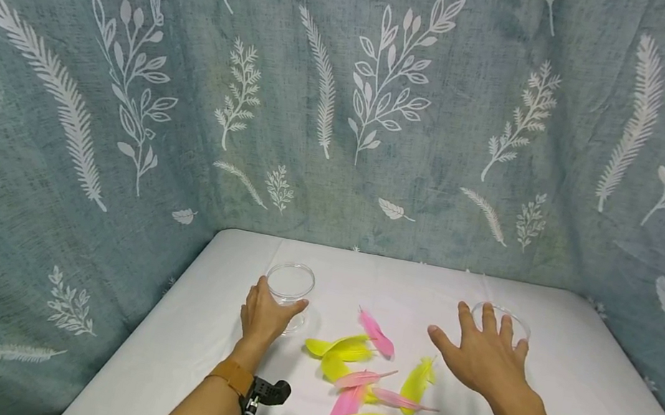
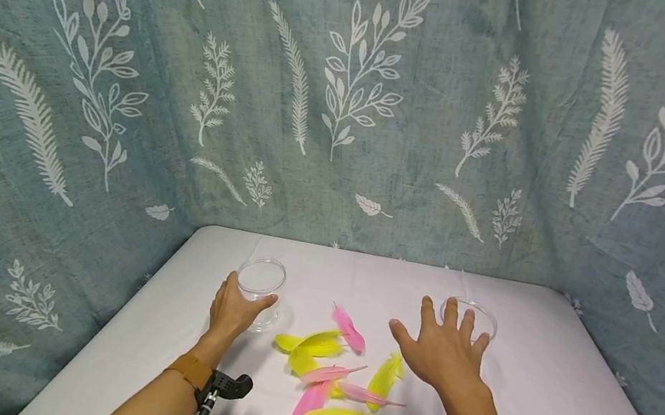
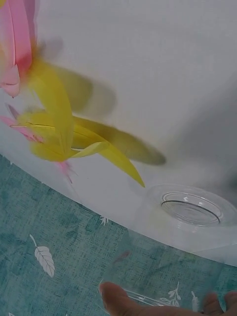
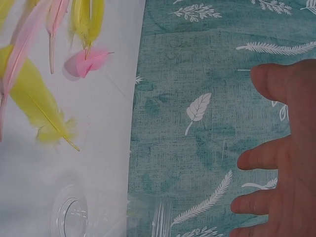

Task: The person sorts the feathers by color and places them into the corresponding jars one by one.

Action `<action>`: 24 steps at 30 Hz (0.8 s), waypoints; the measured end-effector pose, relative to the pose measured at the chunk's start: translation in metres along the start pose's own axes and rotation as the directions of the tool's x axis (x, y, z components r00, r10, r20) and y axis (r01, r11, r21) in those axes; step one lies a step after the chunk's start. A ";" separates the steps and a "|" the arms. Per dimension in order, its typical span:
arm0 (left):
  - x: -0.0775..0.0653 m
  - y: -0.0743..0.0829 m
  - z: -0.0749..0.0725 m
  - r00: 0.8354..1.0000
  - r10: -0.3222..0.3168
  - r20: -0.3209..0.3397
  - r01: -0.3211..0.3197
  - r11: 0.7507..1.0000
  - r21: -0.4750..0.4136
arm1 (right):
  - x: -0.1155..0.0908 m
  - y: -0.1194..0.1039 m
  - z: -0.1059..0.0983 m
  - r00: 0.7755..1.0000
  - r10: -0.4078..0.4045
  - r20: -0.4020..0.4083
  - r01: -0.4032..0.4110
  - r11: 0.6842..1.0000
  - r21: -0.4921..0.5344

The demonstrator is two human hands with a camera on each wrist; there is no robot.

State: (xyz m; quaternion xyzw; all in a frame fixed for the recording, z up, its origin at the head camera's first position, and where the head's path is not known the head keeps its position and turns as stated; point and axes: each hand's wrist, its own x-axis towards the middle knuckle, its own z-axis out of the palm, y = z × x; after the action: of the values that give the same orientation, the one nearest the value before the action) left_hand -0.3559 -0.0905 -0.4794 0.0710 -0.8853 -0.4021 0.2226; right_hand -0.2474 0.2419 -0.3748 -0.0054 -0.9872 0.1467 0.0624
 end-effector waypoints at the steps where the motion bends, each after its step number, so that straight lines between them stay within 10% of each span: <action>1: 0.000 0.000 0.000 1.000 0.001 -0.005 -0.001 1.000 -0.001 | 0.000 0.000 0.000 1.000 -0.001 0.000 0.001 1.000 0.000; 24: -0.010 -0.002 -0.009 0.999 0.030 -0.032 -0.030 0.999 0.023 | 0.000 -0.002 0.003 1.000 -0.011 0.003 0.011 1.000 0.010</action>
State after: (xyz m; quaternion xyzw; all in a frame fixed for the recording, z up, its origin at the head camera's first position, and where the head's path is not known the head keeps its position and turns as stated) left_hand -0.3428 -0.0948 -0.4796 0.0668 -0.8869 -0.3876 0.2422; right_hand -0.2475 0.2394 -0.3774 0.0006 -0.9865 0.1514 0.0618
